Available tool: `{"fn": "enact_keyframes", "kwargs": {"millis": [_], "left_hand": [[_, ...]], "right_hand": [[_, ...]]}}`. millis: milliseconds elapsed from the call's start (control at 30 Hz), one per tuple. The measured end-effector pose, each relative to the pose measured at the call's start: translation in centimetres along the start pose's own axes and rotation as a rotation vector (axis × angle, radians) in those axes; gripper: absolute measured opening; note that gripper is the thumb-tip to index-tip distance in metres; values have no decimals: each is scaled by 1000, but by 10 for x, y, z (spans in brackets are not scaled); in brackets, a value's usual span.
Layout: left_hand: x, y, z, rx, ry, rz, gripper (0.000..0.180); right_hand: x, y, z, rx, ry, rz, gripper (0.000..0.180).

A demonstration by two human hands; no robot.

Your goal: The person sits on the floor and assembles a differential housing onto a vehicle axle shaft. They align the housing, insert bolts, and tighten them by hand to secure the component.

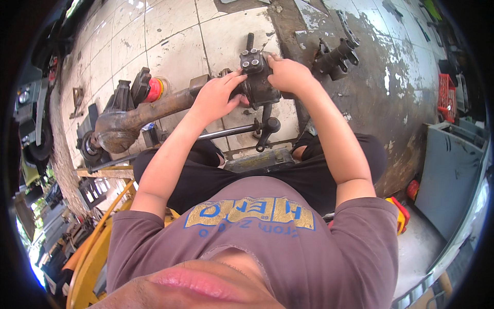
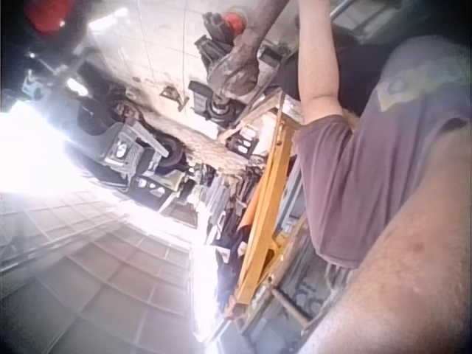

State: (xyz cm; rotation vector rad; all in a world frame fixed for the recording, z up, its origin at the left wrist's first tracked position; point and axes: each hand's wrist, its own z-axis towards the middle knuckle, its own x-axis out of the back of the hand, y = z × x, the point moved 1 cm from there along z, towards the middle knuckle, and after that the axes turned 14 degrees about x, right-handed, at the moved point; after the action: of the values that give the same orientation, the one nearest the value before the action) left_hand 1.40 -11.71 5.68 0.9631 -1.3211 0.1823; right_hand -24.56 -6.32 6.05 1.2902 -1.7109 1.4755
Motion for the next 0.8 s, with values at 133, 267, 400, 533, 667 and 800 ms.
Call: {"fn": "enact_keyframes", "kwargs": {"millis": [133,267,400,533,667,800], "left_hand": [[-1,0,-2,-10,19,-18,57],[-2,2,-1,-4,15,-5,57],[-1,0,-1,-5,18,0,57],[0,-1,-1,37,-47,-5,59],[1,1,0,37,-44,2,59],[-1,2,1,42,-34,4,58]], "right_hand": [[22,-1,1,-22,-275,-62,72],[3,5,0,-23,-119,-26,67],[23,1,-1,25,-222,-4,66],[17,-3,4,-50,-184,-49,65],[9,-1,0,-30,-102,-31,68],[33,-12,-1,-87,-354,-83,70]]}}
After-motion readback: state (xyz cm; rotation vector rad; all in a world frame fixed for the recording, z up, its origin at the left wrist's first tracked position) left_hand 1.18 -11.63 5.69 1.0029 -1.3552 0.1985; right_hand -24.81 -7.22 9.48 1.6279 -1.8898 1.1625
